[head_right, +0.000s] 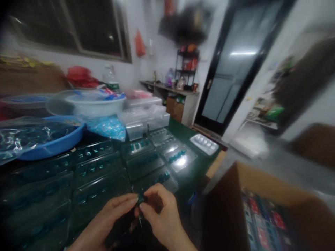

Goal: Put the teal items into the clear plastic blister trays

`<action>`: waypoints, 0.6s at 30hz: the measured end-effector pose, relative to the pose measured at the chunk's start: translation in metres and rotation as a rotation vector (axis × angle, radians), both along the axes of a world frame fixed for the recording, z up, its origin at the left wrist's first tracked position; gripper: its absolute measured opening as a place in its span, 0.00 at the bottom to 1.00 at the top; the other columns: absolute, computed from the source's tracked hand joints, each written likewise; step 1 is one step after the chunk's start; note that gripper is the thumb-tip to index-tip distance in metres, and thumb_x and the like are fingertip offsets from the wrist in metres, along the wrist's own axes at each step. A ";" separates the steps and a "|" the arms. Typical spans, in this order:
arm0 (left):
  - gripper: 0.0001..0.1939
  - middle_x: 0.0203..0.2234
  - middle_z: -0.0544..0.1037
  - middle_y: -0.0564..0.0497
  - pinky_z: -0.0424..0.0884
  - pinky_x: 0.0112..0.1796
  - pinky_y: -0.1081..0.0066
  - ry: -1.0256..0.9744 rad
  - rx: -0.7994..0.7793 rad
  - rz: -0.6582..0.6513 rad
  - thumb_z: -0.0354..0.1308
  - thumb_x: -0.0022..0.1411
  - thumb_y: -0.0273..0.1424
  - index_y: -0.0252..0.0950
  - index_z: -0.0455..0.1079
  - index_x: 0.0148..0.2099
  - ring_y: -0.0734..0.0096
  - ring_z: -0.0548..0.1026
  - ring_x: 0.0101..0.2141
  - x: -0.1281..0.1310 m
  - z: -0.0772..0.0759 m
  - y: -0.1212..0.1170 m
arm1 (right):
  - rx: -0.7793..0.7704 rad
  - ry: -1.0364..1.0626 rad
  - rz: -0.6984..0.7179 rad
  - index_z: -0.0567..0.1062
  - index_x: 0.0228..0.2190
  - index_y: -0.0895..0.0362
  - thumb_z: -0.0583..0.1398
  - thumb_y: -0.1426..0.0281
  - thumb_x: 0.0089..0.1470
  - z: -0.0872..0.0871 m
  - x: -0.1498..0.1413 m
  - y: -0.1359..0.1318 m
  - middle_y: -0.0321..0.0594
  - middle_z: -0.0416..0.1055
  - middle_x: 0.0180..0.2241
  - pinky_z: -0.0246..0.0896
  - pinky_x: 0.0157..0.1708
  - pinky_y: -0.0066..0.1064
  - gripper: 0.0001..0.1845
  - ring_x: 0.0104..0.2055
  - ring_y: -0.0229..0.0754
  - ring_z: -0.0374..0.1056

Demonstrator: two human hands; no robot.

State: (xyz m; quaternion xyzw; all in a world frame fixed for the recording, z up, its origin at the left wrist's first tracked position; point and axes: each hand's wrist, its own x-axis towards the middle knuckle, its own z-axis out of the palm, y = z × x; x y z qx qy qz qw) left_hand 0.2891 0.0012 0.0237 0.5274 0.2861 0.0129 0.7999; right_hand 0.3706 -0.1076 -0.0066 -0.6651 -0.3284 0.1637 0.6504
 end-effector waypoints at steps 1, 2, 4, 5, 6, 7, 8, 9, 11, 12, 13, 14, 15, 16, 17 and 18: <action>0.15 0.13 0.67 0.53 0.52 0.14 0.79 0.011 0.003 -0.029 0.54 0.51 0.39 0.32 0.67 0.20 0.78 0.63 0.15 0.001 -0.001 0.001 | 0.004 -0.016 0.010 0.67 0.27 0.57 0.58 0.77 0.44 0.000 0.001 -0.001 0.34 0.64 0.25 0.56 0.25 0.23 0.05 0.25 0.33 0.60; 0.17 0.12 0.66 0.53 0.50 0.13 0.79 0.019 0.013 -0.052 0.53 0.51 0.40 0.32 0.67 0.20 0.78 0.62 0.14 0.003 -0.001 0.002 | 0.004 -0.035 0.016 0.67 0.26 0.57 0.58 0.77 0.44 0.000 0.002 -0.001 0.34 0.64 0.25 0.56 0.25 0.23 0.05 0.25 0.33 0.60; 0.19 0.10 0.65 0.53 0.50 0.13 0.79 0.024 0.045 -0.068 0.52 0.51 0.42 0.31 0.67 0.18 0.79 0.61 0.13 0.006 -0.002 0.004 | -0.004 -0.078 0.017 0.67 0.27 0.57 0.58 0.78 0.43 -0.001 0.003 -0.003 0.33 0.63 0.25 0.56 0.25 0.23 0.06 0.25 0.33 0.60; 0.19 0.11 0.66 0.53 0.51 0.14 0.79 0.020 0.058 -0.059 0.53 0.50 0.41 0.31 0.67 0.18 0.79 0.62 0.13 0.007 -0.002 0.004 | -0.009 -0.102 0.014 0.68 0.27 0.57 0.58 0.78 0.43 -0.002 0.003 -0.004 0.33 0.63 0.25 0.56 0.26 0.24 0.07 0.25 0.33 0.60; 0.18 0.11 0.66 0.53 0.53 0.15 0.79 0.012 0.065 -0.044 0.54 0.50 0.40 0.31 0.67 0.18 0.80 0.62 0.14 0.008 -0.001 0.003 | -0.012 -0.121 0.011 0.68 0.27 0.57 0.58 0.79 0.43 -0.002 0.002 -0.006 0.33 0.63 0.25 0.56 0.26 0.24 0.07 0.26 0.33 0.60; 0.17 0.12 0.67 0.53 0.55 0.17 0.79 0.003 0.066 -0.031 0.55 0.49 0.39 0.31 0.67 0.18 0.80 0.63 0.15 0.009 -0.001 0.002 | -0.014 -0.131 0.009 0.68 0.28 0.57 0.58 0.79 0.43 -0.003 0.002 -0.007 0.33 0.63 0.25 0.56 0.26 0.24 0.07 0.26 0.33 0.60; 0.16 0.12 0.67 0.54 0.55 0.17 0.79 0.000 0.057 -0.023 0.56 0.49 0.39 0.31 0.68 0.19 0.80 0.63 0.15 0.009 -0.002 0.001 | -0.012 -0.130 0.005 0.68 0.28 0.57 0.58 0.78 0.43 -0.003 0.001 -0.008 0.33 0.64 0.25 0.57 0.26 0.24 0.07 0.25 0.34 0.60; 0.16 0.12 0.67 0.54 0.53 0.16 0.80 0.003 0.038 -0.023 0.56 0.49 0.39 0.31 0.68 0.19 0.80 0.62 0.15 0.009 -0.002 0.000 | -0.007 -0.116 -0.001 0.69 0.28 0.57 0.58 0.78 0.43 -0.003 0.001 -0.008 0.33 0.64 0.25 0.57 0.26 0.24 0.07 0.25 0.34 0.60; 0.16 0.12 0.66 0.54 0.49 0.13 0.80 0.013 -0.021 -0.042 0.54 0.50 0.41 0.32 0.67 0.21 0.80 0.61 0.14 0.008 -0.004 -0.003 | 0.018 -0.055 -0.027 0.69 0.28 0.57 0.58 0.77 0.43 -0.004 0.001 -0.009 0.34 0.65 0.25 0.57 0.26 0.24 0.06 0.26 0.34 0.61; 0.17 0.12 0.66 0.54 0.46 0.12 0.79 0.016 -0.051 -0.064 0.52 0.51 0.42 0.32 0.67 0.21 0.79 0.61 0.13 0.008 -0.004 -0.005 | 0.032 -0.008 -0.034 0.69 0.28 0.58 0.59 0.77 0.43 -0.004 0.002 -0.009 0.34 0.65 0.24 0.58 0.26 0.24 0.05 0.26 0.34 0.62; 0.18 0.11 0.65 0.54 0.45 0.11 0.79 0.015 -0.069 -0.082 0.51 0.51 0.43 0.33 0.67 0.22 0.79 0.60 0.12 0.008 -0.005 -0.007 | 0.049 0.044 -0.036 0.68 0.27 0.58 0.59 0.76 0.43 -0.004 0.002 -0.009 0.34 0.66 0.24 0.58 0.26 0.25 0.05 0.25 0.34 0.62; 0.18 0.11 0.65 0.54 0.45 0.11 0.79 0.003 -0.068 -0.090 0.51 0.51 0.43 0.33 0.66 0.21 0.79 0.60 0.12 0.007 -0.006 -0.008 | 0.064 0.095 -0.035 0.68 0.27 0.58 0.59 0.75 0.44 -0.004 0.003 -0.009 0.34 0.66 0.23 0.58 0.25 0.25 0.04 0.25 0.34 0.63; 0.18 0.11 0.65 0.54 0.46 0.12 0.79 -0.020 -0.049 -0.084 0.52 0.50 0.42 0.33 0.66 0.20 0.79 0.60 0.12 0.007 -0.007 -0.009 | 0.076 0.139 -0.035 0.68 0.26 0.58 0.59 0.75 0.43 -0.005 0.004 -0.008 0.34 0.66 0.22 0.58 0.25 0.24 0.04 0.24 0.34 0.63; 0.17 0.11 0.65 0.54 0.48 0.13 0.79 -0.042 -0.015 -0.064 0.54 0.49 0.41 0.33 0.66 0.19 0.79 0.60 0.13 0.007 -0.007 -0.010 | 0.083 0.170 -0.037 0.68 0.25 0.58 0.60 0.74 0.43 -0.005 0.004 -0.008 0.33 0.66 0.21 0.58 0.24 0.24 0.04 0.23 0.33 0.62; 0.16 0.11 0.65 0.54 0.51 0.14 0.79 -0.055 0.030 -0.038 0.56 0.48 0.40 0.32 0.67 0.19 0.79 0.60 0.14 0.008 -0.008 -0.010 | 0.088 0.191 -0.042 0.68 0.25 0.58 0.60 0.74 0.42 -0.006 0.004 -0.008 0.32 0.65 0.20 0.57 0.22 0.23 0.04 0.22 0.33 0.62; 0.15 0.11 0.65 0.55 0.53 0.15 0.79 -0.061 0.079 -0.009 0.57 0.46 0.39 0.32 0.67 0.19 0.79 0.61 0.15 0.008 -0.009 -0.010 | 0.092 0.203 -0.051 0.68 0.24 0.58 0.61 0.74 0.41 -0.006 0.004 -0.008 0.32 0.64 0.20 0.56 0.21 0.22 0.05 0.21 0.32 0.60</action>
